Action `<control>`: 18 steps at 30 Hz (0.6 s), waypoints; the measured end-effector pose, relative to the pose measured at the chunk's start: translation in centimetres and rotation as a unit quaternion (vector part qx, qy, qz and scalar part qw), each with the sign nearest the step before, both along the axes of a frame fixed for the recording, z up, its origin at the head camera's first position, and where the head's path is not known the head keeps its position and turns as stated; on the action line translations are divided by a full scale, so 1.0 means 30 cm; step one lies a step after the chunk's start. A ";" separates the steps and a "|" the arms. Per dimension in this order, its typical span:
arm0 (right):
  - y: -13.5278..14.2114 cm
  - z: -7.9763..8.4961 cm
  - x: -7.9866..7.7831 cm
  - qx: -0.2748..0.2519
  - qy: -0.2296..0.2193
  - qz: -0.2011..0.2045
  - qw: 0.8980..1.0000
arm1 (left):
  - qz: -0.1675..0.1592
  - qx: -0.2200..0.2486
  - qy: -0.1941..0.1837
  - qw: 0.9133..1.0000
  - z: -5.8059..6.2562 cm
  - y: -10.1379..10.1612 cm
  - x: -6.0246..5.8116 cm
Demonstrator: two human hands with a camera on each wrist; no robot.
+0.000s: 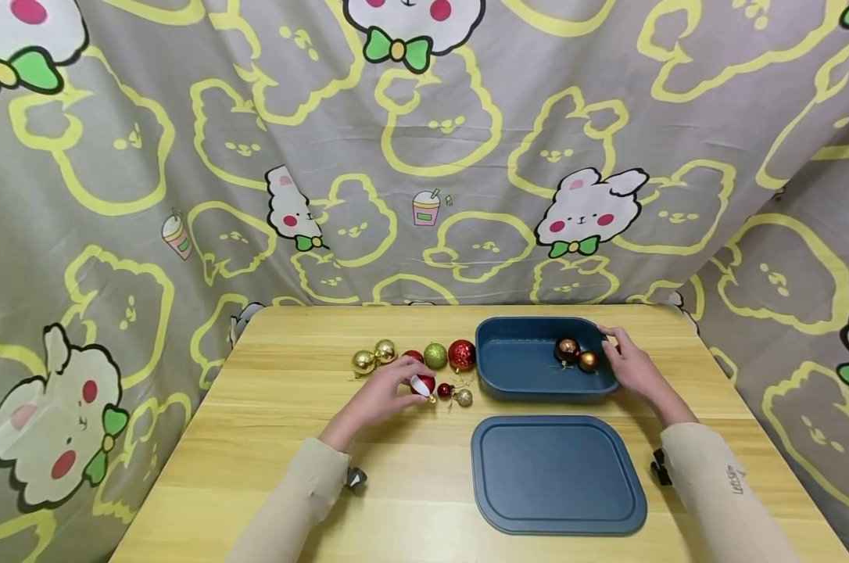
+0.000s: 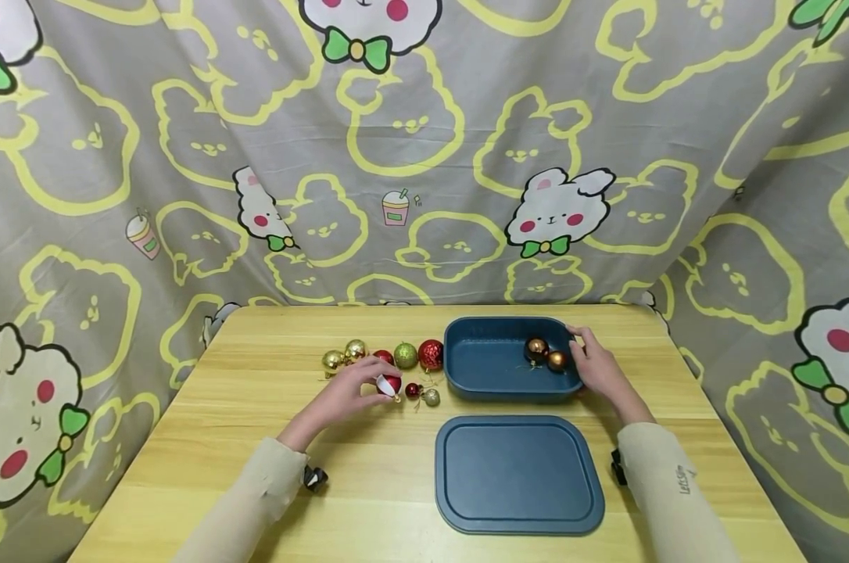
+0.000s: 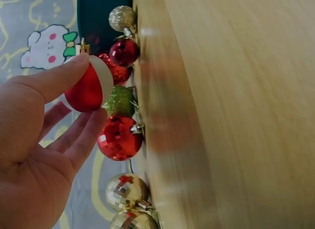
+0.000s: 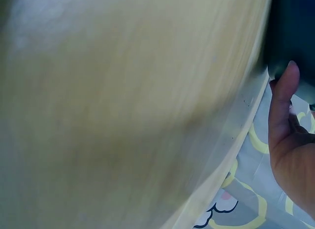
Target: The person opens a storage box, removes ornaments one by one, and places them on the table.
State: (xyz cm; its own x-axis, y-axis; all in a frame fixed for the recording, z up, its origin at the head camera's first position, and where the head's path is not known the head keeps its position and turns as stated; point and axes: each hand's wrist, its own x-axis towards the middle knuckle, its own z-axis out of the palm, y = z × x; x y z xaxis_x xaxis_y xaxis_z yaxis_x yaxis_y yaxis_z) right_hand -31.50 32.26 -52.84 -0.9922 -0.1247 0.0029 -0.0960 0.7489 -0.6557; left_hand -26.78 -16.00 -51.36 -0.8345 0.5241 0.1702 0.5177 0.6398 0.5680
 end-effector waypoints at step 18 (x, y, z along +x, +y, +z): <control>-0.007 -0.013 -0.003 -0.012 0.011 0.006 1.000 | -0.001 -0.053 0.023 0.998 -0.038 -0.004 -0.012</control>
